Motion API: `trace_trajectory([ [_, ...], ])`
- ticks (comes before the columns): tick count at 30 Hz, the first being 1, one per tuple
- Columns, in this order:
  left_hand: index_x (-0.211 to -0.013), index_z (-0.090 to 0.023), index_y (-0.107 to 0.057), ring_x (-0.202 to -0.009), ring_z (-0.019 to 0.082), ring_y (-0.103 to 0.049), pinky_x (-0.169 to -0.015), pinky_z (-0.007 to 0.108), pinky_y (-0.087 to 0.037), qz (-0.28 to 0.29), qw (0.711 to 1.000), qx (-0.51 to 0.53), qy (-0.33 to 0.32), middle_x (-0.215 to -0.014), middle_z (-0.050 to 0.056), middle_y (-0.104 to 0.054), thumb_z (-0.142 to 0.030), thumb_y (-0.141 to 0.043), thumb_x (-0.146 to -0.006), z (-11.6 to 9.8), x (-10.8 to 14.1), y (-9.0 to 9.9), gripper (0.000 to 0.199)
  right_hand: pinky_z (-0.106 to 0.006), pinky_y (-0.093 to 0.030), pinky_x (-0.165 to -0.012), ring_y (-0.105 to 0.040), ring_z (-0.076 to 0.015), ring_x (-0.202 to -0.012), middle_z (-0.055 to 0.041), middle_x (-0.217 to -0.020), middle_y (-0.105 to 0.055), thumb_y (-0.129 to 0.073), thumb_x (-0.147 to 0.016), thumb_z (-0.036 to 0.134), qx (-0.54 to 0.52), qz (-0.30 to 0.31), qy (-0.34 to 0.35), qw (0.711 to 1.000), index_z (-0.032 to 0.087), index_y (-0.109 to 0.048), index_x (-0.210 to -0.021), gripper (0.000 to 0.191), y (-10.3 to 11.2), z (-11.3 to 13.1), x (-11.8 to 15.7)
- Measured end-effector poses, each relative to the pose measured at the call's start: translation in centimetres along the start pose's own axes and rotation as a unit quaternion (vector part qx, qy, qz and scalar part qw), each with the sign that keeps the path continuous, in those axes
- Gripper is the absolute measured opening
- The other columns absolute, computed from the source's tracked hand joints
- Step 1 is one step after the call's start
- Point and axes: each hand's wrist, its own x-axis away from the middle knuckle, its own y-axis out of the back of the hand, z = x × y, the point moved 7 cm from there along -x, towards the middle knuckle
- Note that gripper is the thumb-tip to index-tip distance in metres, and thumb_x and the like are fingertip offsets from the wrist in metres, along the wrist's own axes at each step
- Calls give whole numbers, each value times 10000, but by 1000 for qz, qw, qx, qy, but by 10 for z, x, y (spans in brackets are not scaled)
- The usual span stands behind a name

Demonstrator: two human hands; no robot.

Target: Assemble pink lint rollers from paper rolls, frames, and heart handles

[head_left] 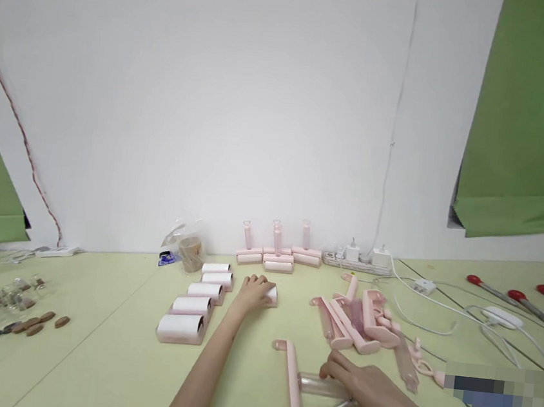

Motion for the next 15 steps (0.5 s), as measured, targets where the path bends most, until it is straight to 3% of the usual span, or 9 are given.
trace_trajectory([
  [3, -1117, -187, -463, -1044, 218, -447, -872, 402, -341, -2, 1000, 8, 22, -1129, 63, -500, -237, -490, -795, 18, -15, 10, 327, -231, -289, -467, -573, -154, -582, 43, -885, -576, -552, -643, 117, 71, -23, 17, 997, 271, -483, -893, 301, -9, 0, -3],
  [6, -1200, -158, -369, -1173, 250, -329, -942, 397, -273, -46, 997, 26, 64, -1267, 115, -386, -257, -489, -786, 18, -13, 20, 442, -236, -252, -429, -603, -163, -579, 8, -942, -582, -530, -668, 114, 129, -61, 23, 990, 254, -455, -962, 334, -14, -1, -9],
  [9, -1157, -106, -385, -1142, 266, -365, -924, 392, -282, -79, 989, 63, 111, -1210, 155, -431, -366, -345, -842, 3, 17, 23, 411, -244, -179, -392, -603, -165, -523, -19, -909, -605, -529, -664, 124, 201, -77, 16, 976, 226, -451, -969, 330, -17, -1, -12],
  [11, -1001, -94, -481, -938, 261, -517, -804, 388, -373, -64, 983, 96, 141, -959, 145, -571, -446, -206, -859, -9, 47, 17, 469, -252, -145, -395, -585, -162, -480, -8, -797, -620, -519, -656, 133, 236, -74, 18, 969, 216, -472, -821, 190, -17, 3, -13],
  [14, -791, -146, -545, -639, 196, -576, -611, 314, -428, 13, 968, 202, 149, -643, 51, -591, -562, -114, -827, -35, 92, -5, 600, -259, -164, -415, -554, -171, -445, 21, -607, -603, -510, -639, 165, 255, -79, 50, 962, 220, -427, -677, 106, -12, 20, -10],
  [15, -808, -152, -552, -637, 177, -578, -609, 292, -428, 63, 934, 324, 139, -640, 35, -590, -589, -137, -814, -48, 105, -17, 602, -263, -173, -417, -541, -175, -427, 29, -553, -588, -512, -636, 183, 261, -88, 68, 959, 222, -424, -678, 106, -9, 28, -7],
])
